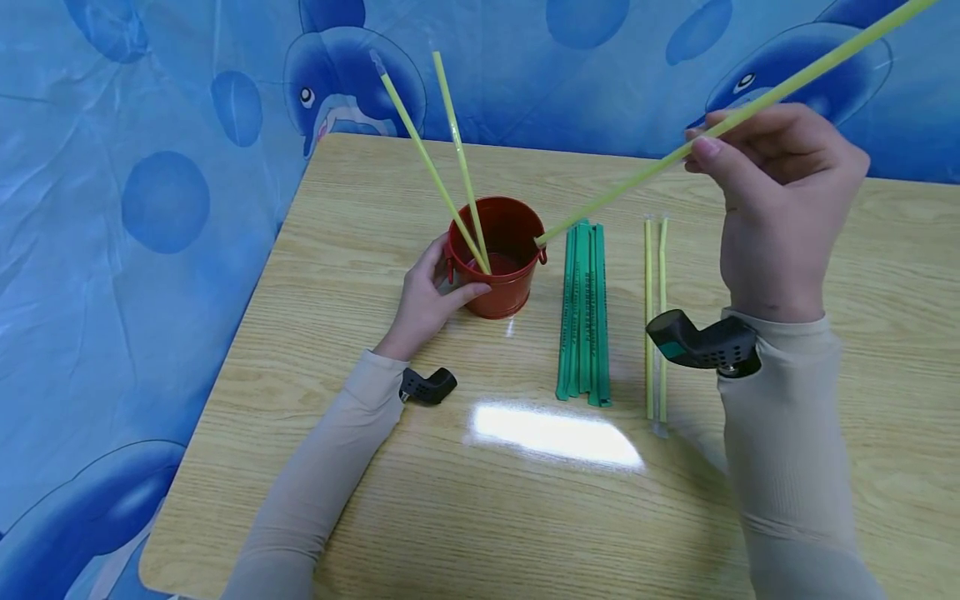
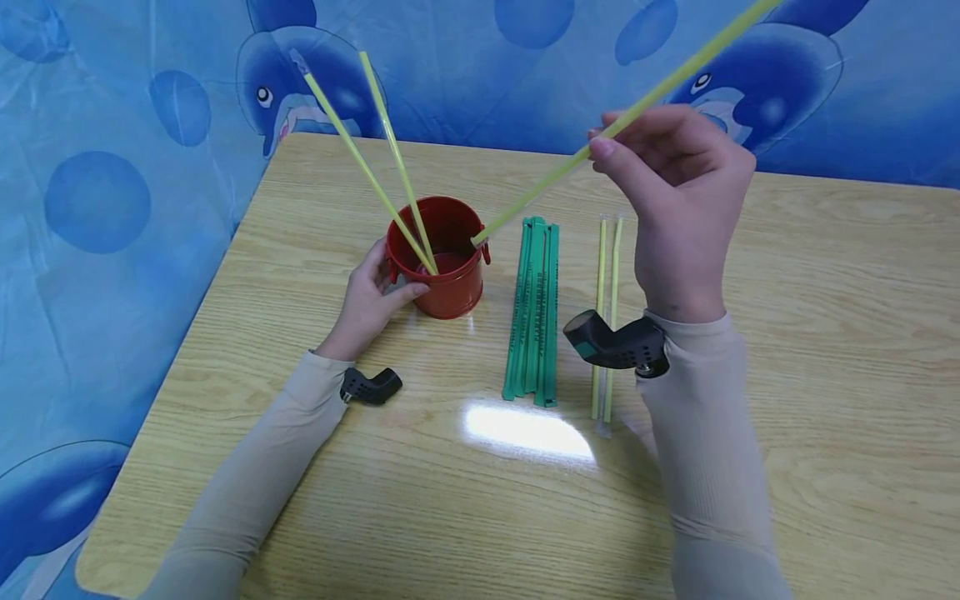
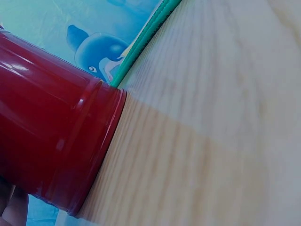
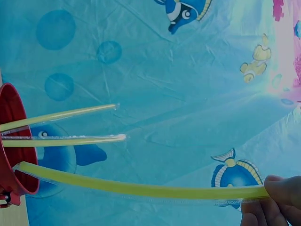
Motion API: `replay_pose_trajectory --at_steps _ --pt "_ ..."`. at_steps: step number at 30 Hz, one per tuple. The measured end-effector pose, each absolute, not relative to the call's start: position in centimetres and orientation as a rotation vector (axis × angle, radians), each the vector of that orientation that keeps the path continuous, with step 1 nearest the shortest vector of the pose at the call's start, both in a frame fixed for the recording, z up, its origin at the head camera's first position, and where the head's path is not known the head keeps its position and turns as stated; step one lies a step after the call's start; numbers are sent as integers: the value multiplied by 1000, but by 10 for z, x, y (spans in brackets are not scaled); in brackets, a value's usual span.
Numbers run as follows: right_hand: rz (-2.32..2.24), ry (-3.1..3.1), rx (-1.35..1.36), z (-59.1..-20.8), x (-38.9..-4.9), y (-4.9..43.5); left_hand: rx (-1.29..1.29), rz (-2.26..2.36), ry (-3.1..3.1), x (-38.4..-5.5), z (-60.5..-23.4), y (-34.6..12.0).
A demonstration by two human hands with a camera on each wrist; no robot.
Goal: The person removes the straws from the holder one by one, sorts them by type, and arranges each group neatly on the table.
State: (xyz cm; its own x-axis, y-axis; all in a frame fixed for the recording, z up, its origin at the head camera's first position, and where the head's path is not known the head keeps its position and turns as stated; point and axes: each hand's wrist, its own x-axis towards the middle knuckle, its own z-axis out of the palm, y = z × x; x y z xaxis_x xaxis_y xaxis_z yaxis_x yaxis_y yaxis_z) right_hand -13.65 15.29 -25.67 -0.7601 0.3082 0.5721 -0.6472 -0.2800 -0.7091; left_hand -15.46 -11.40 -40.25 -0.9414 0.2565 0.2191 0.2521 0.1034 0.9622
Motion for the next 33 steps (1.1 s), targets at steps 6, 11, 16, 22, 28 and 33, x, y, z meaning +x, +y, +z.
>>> replay_pose_trajectory --at_steps 6,11,16,22,28,33 --pt "2109 -1327 419 -258 -135 159 539 2029 2339 -154 -402 -114" --pt "2105 -1321 399 -260 -133 163 533 2031 2338 -154 -403 -114" --pt "2064 -1363 381 -262 -132 167 549 2036 2333 -155 -403 -115" --pt "2039 -1406 332 -266 -128 173 565 2039 2332 -155 -404 -115" --pt "2109 -1377 289 -272 -125 182 556 2040 2318 -155 -404 -114" --pt "2095 -1428 266 -277 -120 192 552 2037 2312 -156 -404 -114"
